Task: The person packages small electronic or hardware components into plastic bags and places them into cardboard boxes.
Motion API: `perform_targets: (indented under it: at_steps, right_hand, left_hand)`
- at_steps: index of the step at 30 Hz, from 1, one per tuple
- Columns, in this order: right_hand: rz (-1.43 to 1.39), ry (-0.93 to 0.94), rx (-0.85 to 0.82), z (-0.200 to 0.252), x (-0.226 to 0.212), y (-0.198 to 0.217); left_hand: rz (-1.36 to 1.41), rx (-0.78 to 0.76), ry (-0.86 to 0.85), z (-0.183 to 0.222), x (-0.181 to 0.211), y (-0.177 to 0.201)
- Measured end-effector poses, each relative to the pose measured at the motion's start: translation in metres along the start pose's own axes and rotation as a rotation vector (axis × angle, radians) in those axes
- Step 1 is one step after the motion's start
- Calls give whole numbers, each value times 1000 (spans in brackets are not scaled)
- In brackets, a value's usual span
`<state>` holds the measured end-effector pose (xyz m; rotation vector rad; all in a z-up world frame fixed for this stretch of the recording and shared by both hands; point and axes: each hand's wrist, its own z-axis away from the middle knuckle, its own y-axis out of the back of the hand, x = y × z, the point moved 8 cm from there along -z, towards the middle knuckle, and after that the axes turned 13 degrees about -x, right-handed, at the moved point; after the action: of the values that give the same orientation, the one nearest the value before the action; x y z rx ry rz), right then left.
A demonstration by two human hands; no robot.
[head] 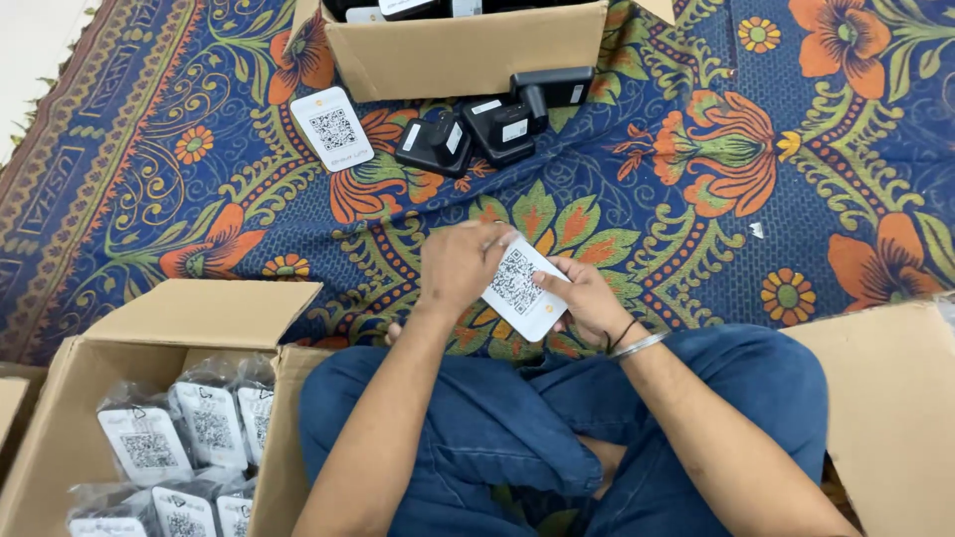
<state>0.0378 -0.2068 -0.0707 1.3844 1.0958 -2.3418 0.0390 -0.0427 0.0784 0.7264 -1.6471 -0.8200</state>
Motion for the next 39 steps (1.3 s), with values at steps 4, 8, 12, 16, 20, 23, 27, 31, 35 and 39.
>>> perform_targets:
  at_steps: [4, 8, 12, 16, 20, 23, 27, 31, 35, 39]
  right_hand:
    - [-87, 30, 171, 4, 4, 19]
    - [-233, 179, 170, 1, 0, 34]
    - [-331, 226, 39, 10, -33, -2]
    - [-448, 307, 150, 0, -2, 24]
    - [-487, 355, 209, -3, 14, 41]
    - [-404, 354, 252, 2, 8, 39]
    - [-246, 383, 157, 0, -11, 18]
    - [-260, 438, 157, -7, -8, 18]
    - [-208, 403, 239, -9, -6, 32]
    - [-295, 230, 14, -8, -24, 9]
  left_hand:
    - [-143, -195, -109, 5, 42, -41]
    - [-55, -211, -174, 8, 53, -58]
    - [7, -20, -77, 8, 49, -36]
    - [25, 6, -22, 24, 45, -45]
    - [123, -81, 149, 25, 48, -45]
    - [190, -16, 318, 17, 22, -48]
    - [713, 256, 488, 17, -68, -84]
    - [1260, 75, 592, 22, -62, -115]
    - [1363, -134, 646, 26, -56, -150]
    - [1431, -127, 657, 18, -66, -147]
